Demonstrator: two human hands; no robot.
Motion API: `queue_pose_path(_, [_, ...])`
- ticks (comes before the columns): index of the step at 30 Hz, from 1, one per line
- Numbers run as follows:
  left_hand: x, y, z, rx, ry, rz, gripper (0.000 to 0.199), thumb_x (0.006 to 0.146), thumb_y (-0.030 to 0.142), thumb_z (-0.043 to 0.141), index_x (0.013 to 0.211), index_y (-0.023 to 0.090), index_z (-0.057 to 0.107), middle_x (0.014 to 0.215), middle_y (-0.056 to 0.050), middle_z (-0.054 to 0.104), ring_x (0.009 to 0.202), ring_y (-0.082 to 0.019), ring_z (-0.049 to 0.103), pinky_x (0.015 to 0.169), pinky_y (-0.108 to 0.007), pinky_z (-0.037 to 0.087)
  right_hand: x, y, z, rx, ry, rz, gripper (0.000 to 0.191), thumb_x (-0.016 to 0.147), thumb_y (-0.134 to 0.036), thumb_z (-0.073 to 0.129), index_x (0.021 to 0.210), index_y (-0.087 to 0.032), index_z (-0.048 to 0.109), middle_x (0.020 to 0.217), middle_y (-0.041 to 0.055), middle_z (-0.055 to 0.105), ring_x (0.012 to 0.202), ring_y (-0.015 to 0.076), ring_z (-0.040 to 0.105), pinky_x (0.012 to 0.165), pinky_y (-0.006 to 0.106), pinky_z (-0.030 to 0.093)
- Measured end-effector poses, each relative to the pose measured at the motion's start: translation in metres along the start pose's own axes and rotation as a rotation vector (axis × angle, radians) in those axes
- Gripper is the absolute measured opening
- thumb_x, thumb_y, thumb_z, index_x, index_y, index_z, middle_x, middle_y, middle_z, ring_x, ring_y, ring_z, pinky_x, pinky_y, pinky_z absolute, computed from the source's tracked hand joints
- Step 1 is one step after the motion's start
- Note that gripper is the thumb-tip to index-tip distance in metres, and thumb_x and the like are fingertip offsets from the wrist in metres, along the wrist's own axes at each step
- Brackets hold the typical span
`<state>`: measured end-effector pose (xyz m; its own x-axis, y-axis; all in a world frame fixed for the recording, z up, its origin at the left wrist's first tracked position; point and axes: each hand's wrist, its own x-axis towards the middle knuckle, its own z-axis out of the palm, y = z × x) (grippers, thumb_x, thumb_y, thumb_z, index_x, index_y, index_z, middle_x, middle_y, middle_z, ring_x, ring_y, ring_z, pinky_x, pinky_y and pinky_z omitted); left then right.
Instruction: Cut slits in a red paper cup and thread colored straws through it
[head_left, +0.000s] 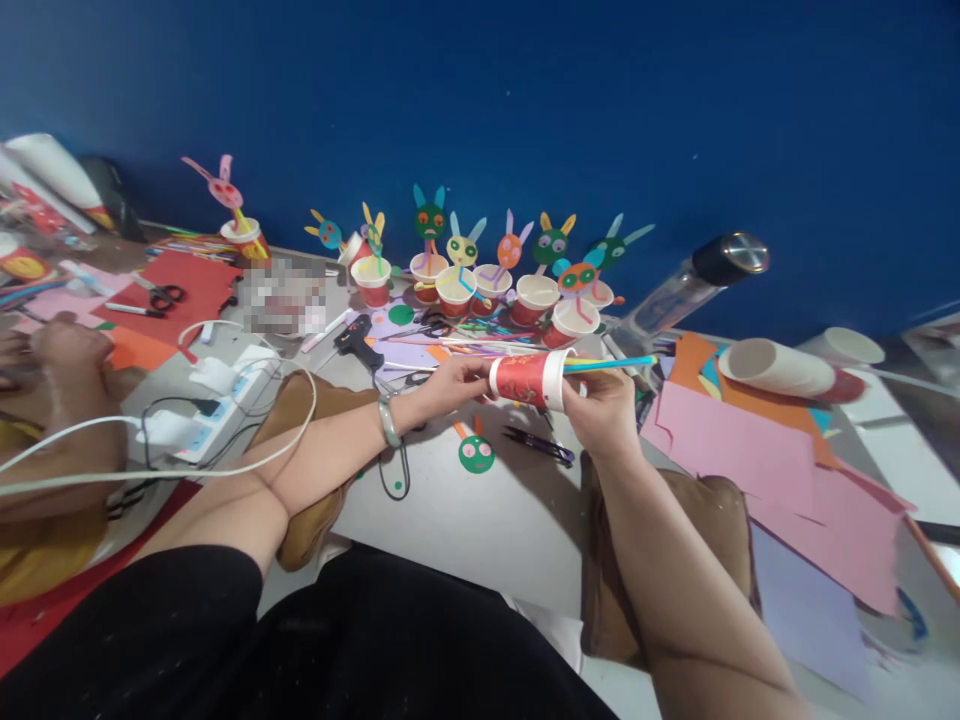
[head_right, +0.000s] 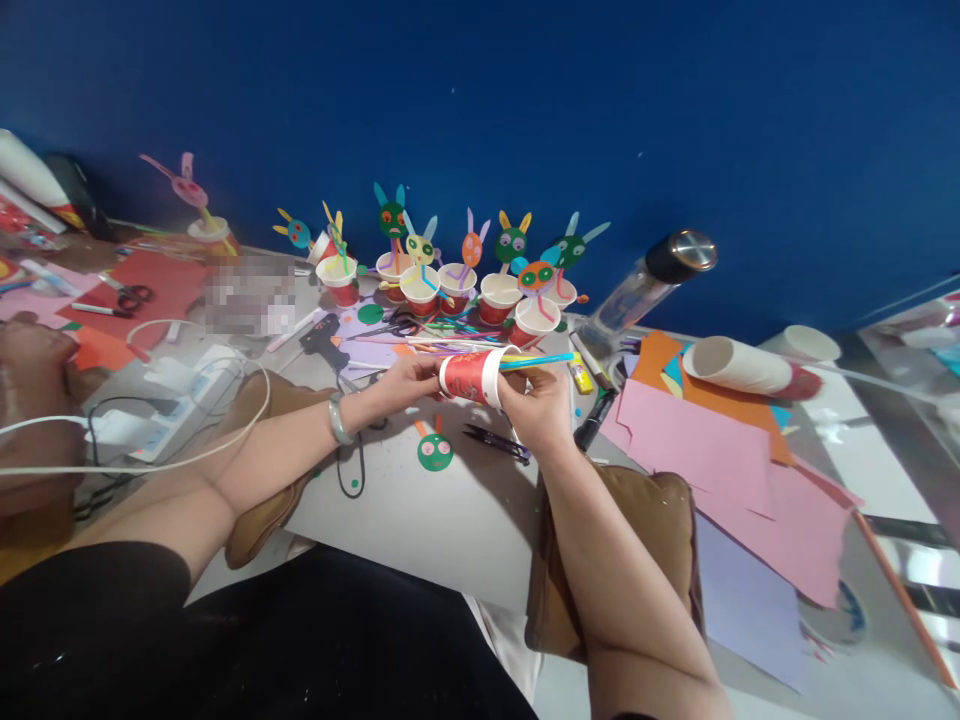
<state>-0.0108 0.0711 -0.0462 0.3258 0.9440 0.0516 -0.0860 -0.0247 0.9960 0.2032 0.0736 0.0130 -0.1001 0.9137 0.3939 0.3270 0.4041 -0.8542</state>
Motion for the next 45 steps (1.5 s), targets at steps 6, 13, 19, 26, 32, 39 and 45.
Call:
queue_pose_path(6, [-0.001, 0.002, 0.002, 0.019, -0.132, -0.005, 0.029, 0.084, 0.037, 0.078, 0.102, 0.014, 0.079, 0.091, -0.007, 0.078, 0.075, -0.014, 0.073, 0.069, -0.026, 0.063, -0.001, -0.014, -0.009, -0.217, -0.008, -0.095, 0.022, 0.077, -0.042, 0.069, 0.066, -0.024, 0.071, 0.069, 0.0027, 0.071, 0.074, 0.0224, 0.065, 0.073, 0.036, 0.049])
queue_pose_path(13, [0.001, 0.0, 0.002, 0.055, -0.191, 0.021, 0.029, 0.085, 0.035, 0.075, 0.105, 0.015, 0.08, 0.097, -0.008, 0.079, 0.077, -0.014, 0.071, 0.071, -0.026, 0.062, -0.002, -0.02, -0.015, -0.242, -0.05, -0.061, 0.025, 0.075, -0.041, 0.071, 0.059, -0.023, 0.065, 0.062, 0.0026, 0.066, 0.066, 0.021, 0.06, 0.068, 0.035, 0.046])
queue_pose_path(19, [-0.003, 0.001, -0.001, 0.002, -0.027, 0.203, 0.048, 0.093, 0.045, 0.07, 0.135, 0.022, 0.068, 0.132, -0.014, 0.073, 0.12, -0.023, 0.071, 0.099, -0.039, 0.06, -0.002, -0.013, -0.01, -0.337, -0.056, -0.092, 0.026, 0.079, -0.044, 0.07, 0.062, -0.024, 0.07, 0.065, 0.0046, 0.07, 0.066, 0.023, 0.062, 0.073, 0.039, 0.047])
queue_pose_path(26, [-0.008, 0.002, 0.013, 0.271, -0.161, 0.364, 0.096, 0.061, 0.048, 0.098, 0.144, 0.018, 0.06, 0.141, -0.019, 0.067, 0.133, -0.035, 0.064, 0.117, -0.051, 0.049, -0.011, -0.017, 0.006, -0.304, -0.235, -0.09, 0.018, 0.079, -0.035, 0.074, 0.065, -0.024, 0.074, 0.072, 0.004, 0.076, 0.073, 0.0232, 0.068, 0.093, 0.044, 0.049])
queue_pose_path(32, [-0.011, 0.02, 0.011, 0.054, -0.241, 0.155, 0.078, 0.071, 0.054, 0.09, 0.135, 0.016, 0.065, 0.135, -0.016, 0.069, 0.125, -0.031, 0.065, 0.111, -0.046, 0.05, -0.007, -0.021, -0.006, -0.114, -0.026, -0.051, 0.027, 0.081, -0.045, 0.08, 0.071, -0.024, 0.065, 0.071, -0.0006, 0.07, 0.072, 0.0188, 0.065, 0.093, 0.044, 0.053])
queue_pose_path(39, [-0.02, 0.033, 0.009, -0.003, -0.497, 0.034, 0.069, 0.071, 0.049, 0.089, 0.128, 0.017, 0.066, 0.119, -0.013, 0.071, 0.121, -0.031, 0.064, 0.112, -0.048, 0.048, -0.003, -0.019, -0.007, 0.062, -0.097, -0.003, 0.045, 0.072, -0.06, 0.088, 0.089, -0.024, 0.069, 0.079, -0.0008, 0.07, 0.073, 0.0173, 0.064, 0.073, 0.033, 0.055])
queue_pose_path(45, [-0.02, 0.032, 0.006, -0.042, -0.463, 0.03, 0.079, 0.068, 0.05, 0.09, 0.134, 0.017, 0.064, 0.126, -0.015, 0.07, 0.123, -0.033, 0.064, 0.111, -0.049, 0.047, -0.006, -0.023, -0.01, 0.108, -0.146, -0.037, 0.035, 0.077, -0.054, 0.087, 0.081, -0.023, 0.071, 0.077, -0.001, 0.071, 0.072, 0.0171, 0.064, 0.073, 0.033, 0.054])
